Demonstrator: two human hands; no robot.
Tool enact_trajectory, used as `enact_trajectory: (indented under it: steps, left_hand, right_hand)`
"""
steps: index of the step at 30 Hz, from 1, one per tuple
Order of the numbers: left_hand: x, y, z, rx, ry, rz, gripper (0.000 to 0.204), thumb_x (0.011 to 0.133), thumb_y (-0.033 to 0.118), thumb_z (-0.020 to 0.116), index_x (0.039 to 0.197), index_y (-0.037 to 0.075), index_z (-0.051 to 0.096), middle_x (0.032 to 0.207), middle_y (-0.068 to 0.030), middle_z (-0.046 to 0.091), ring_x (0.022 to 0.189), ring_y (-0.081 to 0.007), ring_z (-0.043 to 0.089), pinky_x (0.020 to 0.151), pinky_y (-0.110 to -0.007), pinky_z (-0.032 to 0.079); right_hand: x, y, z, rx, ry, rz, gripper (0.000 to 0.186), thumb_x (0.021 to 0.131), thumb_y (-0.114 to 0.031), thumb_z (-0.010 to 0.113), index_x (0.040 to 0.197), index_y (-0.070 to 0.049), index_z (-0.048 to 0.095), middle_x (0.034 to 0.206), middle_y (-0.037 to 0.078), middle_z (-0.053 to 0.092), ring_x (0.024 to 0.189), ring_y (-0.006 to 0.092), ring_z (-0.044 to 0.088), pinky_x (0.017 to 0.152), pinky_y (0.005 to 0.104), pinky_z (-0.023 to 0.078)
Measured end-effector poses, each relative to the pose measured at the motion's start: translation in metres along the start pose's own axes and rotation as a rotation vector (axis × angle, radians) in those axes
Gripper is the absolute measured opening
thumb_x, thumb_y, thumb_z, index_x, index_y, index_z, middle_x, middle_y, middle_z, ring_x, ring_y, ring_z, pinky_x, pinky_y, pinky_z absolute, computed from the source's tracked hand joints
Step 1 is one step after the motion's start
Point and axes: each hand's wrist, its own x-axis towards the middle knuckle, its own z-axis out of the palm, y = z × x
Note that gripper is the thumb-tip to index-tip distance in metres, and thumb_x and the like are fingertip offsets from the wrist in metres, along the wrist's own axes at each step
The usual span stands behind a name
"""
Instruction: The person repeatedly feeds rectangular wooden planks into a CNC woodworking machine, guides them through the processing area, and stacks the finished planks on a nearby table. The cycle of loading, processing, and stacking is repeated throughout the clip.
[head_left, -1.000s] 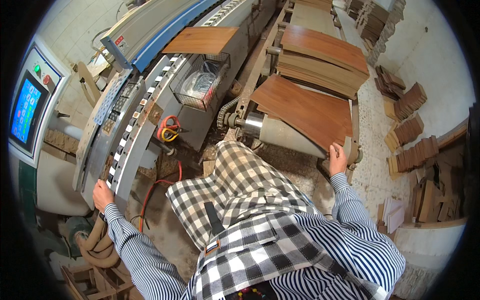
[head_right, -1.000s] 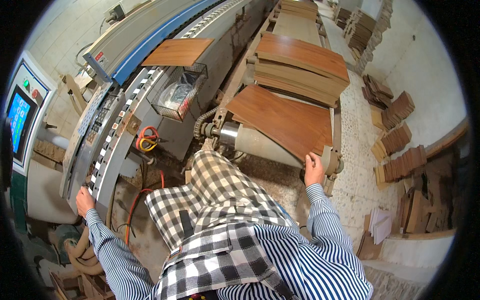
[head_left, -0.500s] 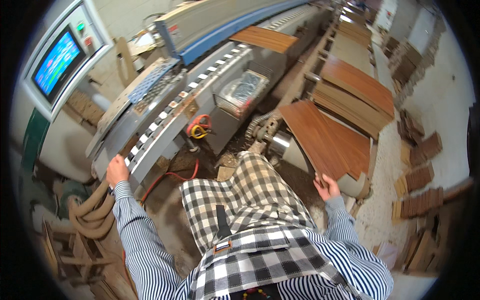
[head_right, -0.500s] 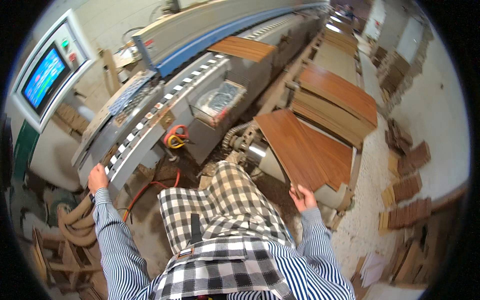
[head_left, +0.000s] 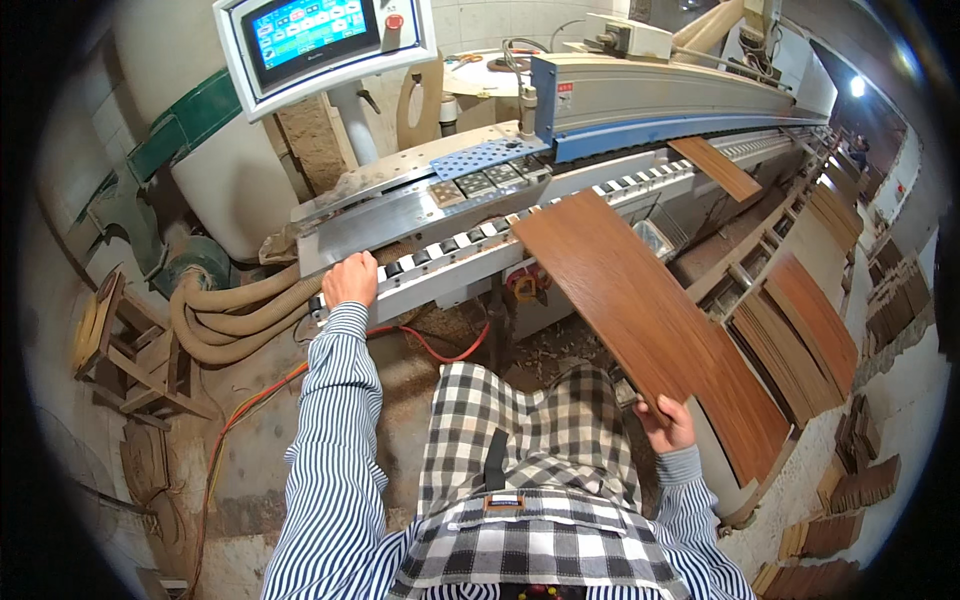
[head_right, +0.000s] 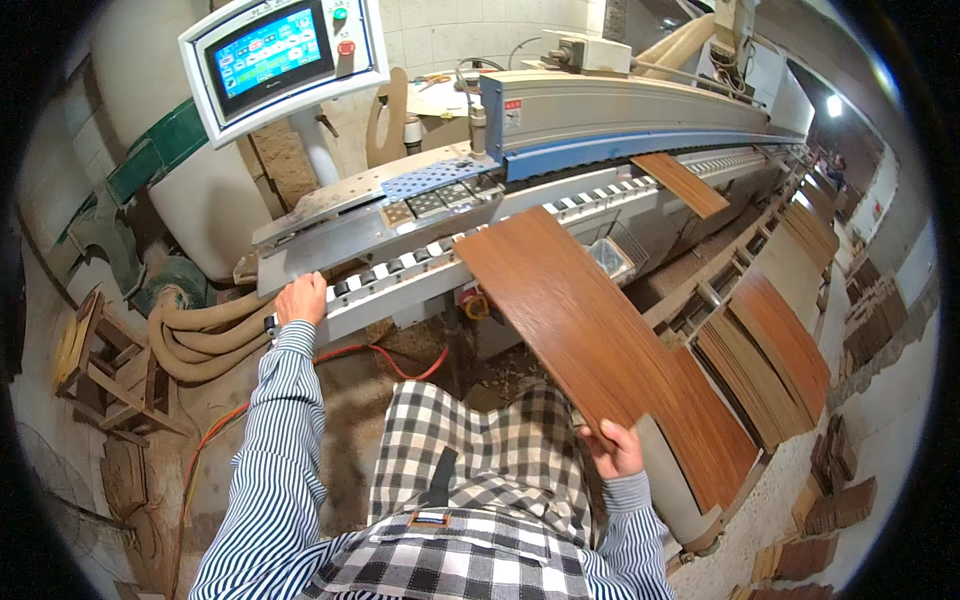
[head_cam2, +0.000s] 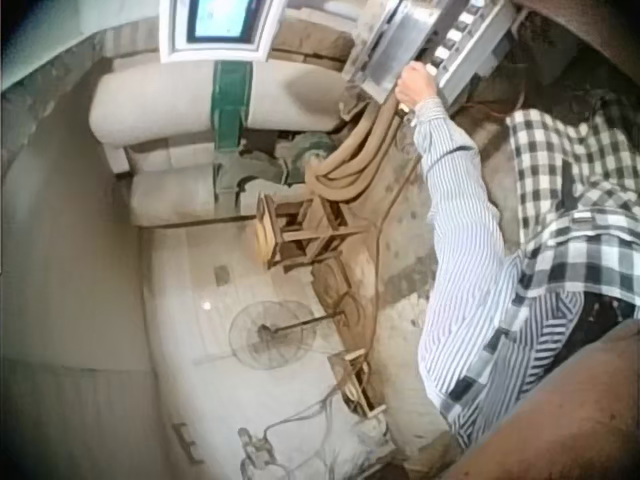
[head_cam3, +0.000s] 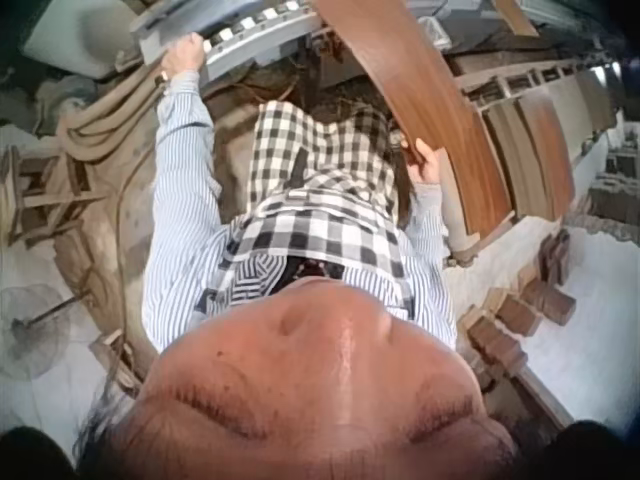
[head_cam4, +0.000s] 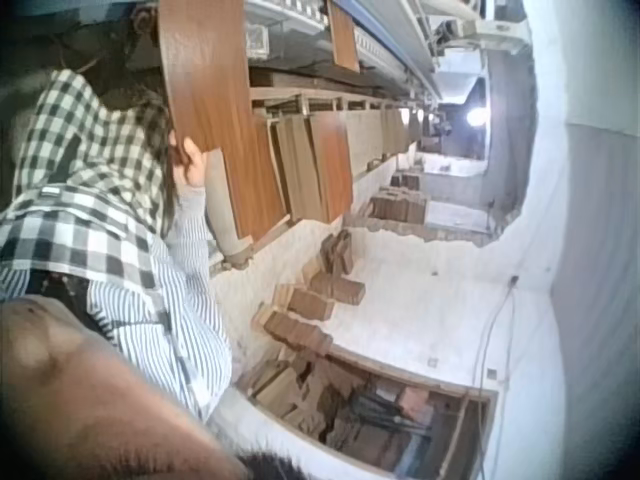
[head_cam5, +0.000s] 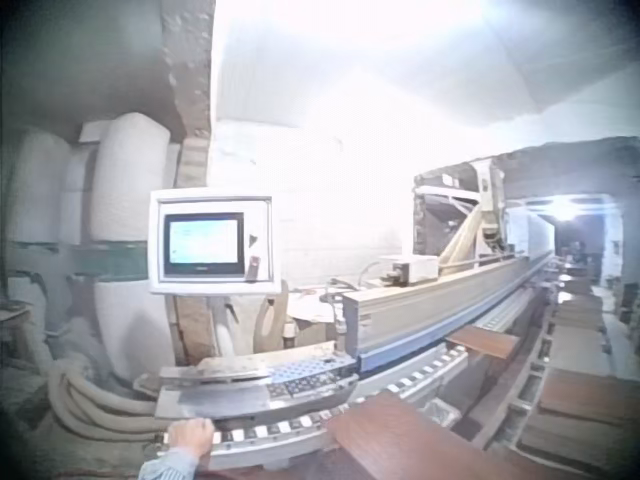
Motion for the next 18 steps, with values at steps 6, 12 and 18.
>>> enact_trajectory:
  steps: [6, 12, 18]
  left_hand:
    - [-0.001, -0.002, -0.005, 0.014, 0.008, -0.008, 0.043, 0.087, 0.035, 0.039, 0.076, 0.004, 0.067, 0.076, -0.0208, 0.064, 0.074, -0.037, 0.062, 0.073, -0.046, 0.046]
    - [-0.003, 0.002, -0.005, 0.012, 0.003, -0.006, 0.041, 0.087, 0.034, 0.041, 0.076, 0.005, 0.067, 0.076, -0.0196, 0.064, 0.074, -0.0358, 0.062, 0.074, -0.045, 0.046]
    - [-0.004, 0.002, -0.006, 0.015, 0.005, -0.013, 0.04, 0.087, 0.034, 0.042, 0.076, 0.005, 0.067, 0.075, -0.0202, 0.064, 0.073, -0.0353, 0.062, 0.075, -0.044, 0.046]
  right_hand:
    - [0.059, 0.044, 0.105, -0.144, -0.199, 0.165, 0.038, 0.083, -0.013, 0.059, 0.116, 0.003, 0.047, 0.105, 0.013, 0.059, 0.089, 0.0202, 0.061, 0.077, 0.0314, 0.052]
    - [0.084, 0.093, 0.166, -0.206, -0.628, 0.446, 0.042, 0.089, -0.024, 0.055, 0.122, 0.001, 0.047, 0.117, 0.012, 0.056, 0.094, 0.0168, 0.059, 0.082, 0.029, 0.048]
    - [0.106, 0.114, 0.19, -0.431, -0.826, 0.538, 0.045, 0.086, -0.019, 0.06, 0.123, 0.001, 0.045, 0.106, 0.011, 0.061, 0.094, 0.0172, 0.058, 0.084, 0.0298, 0.047]
